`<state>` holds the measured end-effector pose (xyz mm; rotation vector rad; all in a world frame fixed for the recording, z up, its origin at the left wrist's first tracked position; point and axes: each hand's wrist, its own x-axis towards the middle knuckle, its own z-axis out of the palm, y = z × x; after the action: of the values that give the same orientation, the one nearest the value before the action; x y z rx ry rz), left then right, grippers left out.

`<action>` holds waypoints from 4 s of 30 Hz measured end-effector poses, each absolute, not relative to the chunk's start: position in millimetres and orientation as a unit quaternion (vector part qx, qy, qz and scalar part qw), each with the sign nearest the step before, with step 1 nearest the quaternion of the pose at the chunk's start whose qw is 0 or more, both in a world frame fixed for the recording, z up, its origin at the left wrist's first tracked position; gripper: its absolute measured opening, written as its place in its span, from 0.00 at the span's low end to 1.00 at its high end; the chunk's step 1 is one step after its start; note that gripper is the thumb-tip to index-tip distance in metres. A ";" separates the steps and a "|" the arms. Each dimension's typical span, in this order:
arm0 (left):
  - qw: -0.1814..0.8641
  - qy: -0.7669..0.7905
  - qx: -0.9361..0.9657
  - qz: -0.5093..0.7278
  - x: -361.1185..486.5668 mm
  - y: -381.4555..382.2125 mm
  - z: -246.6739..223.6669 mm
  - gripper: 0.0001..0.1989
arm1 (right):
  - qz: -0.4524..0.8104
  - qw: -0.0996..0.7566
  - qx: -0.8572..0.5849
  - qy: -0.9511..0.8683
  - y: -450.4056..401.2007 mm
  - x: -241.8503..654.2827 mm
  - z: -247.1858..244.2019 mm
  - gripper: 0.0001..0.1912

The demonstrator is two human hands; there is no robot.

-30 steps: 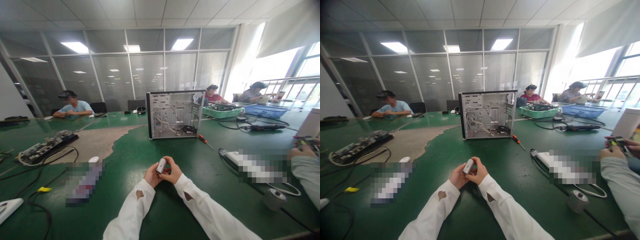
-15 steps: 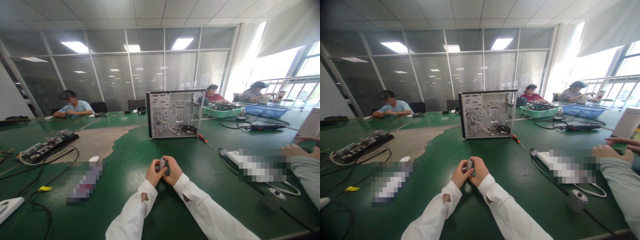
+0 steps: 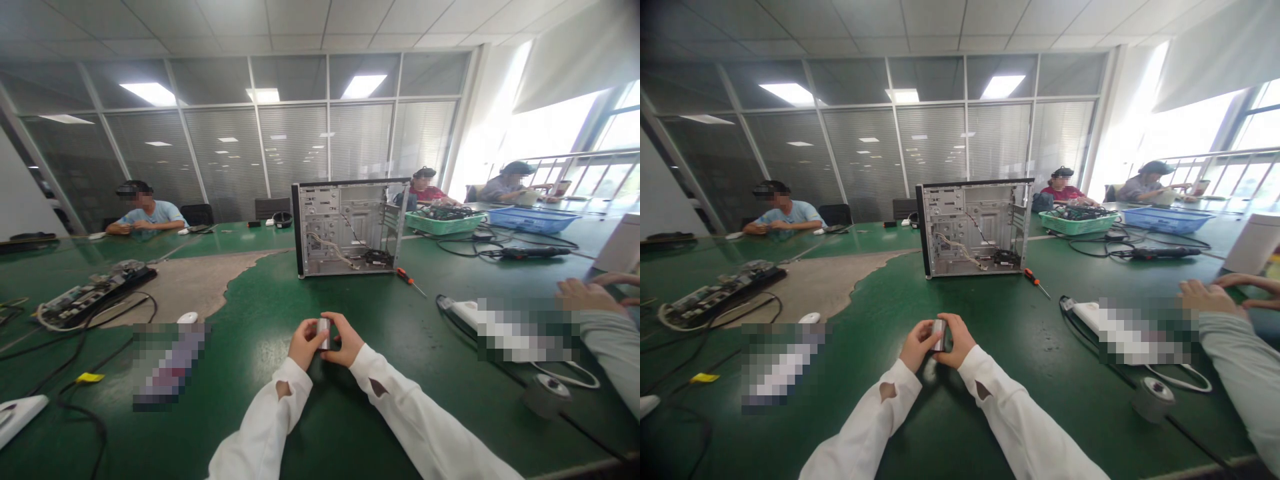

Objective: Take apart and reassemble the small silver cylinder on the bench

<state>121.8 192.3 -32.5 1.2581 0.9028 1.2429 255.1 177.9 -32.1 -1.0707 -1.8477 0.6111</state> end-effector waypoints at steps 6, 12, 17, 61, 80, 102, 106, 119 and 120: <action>0.593 0.379 0.493 0.512 119.2 196.1 -36.6 0.20 | 0.349 0.453 -0.418 -0.705 181.7 255.8 -37.0 0.38; 0.671 0.347 0.417 0.505 120.2 197.7 -36.7 0.20 | 0.445 0.471 -0.367 -0.667 186.4 257.8 -40.0 0.36; 0.723 0.308 0.366 0.499 120.5 193.9 -31.1 0.17 | 0.479 0.477 -0.348 -0.650 187.4 258.1 -39.2 0.35; 0.218 0.420 0.703 0.531 115.2 190.4 -30.4 0.15 | 0.202 0.455 -0.454 -0.739 181.8 257.0 -38.6 0.29; 0.180 0.403 0.686 0.578 114.4 185.9 -22.2 0.12 | 0.214 0.424 -0.497 -0.726 187.5 259.4 -44.8 0.23; 0.428 0.417 0.578 0.556 113.9 196.9 -33.9 0.17 | 0.161 0.448 -0.514 -0.714 193.1 264.0 -44.4 0.10; 0.451 0.394 0.613 0.516 117.0 192.3 -33.0 0.16 | 0.169 0.491 -0.523 -0.676 195.9 265.9 -44.1 0.13; 0.475 0.369 0.664 0.444 119.0 193.1 -36.0 0.17 | 0.216 0.550 -0.479 -0.649 189.8 262.7 -34.9 0.07; 0.469 0.373 0.667 0.443 119.3 192.8 -36.3 0.18 | 0.215 0.550 -0.476 -0.652 189.2 262.0 -34.7 0.07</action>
<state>119.3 192.8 -36.3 1.6342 0.9141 1.0852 262.0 189.2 -34.7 -1.1270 -1.5423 0.5079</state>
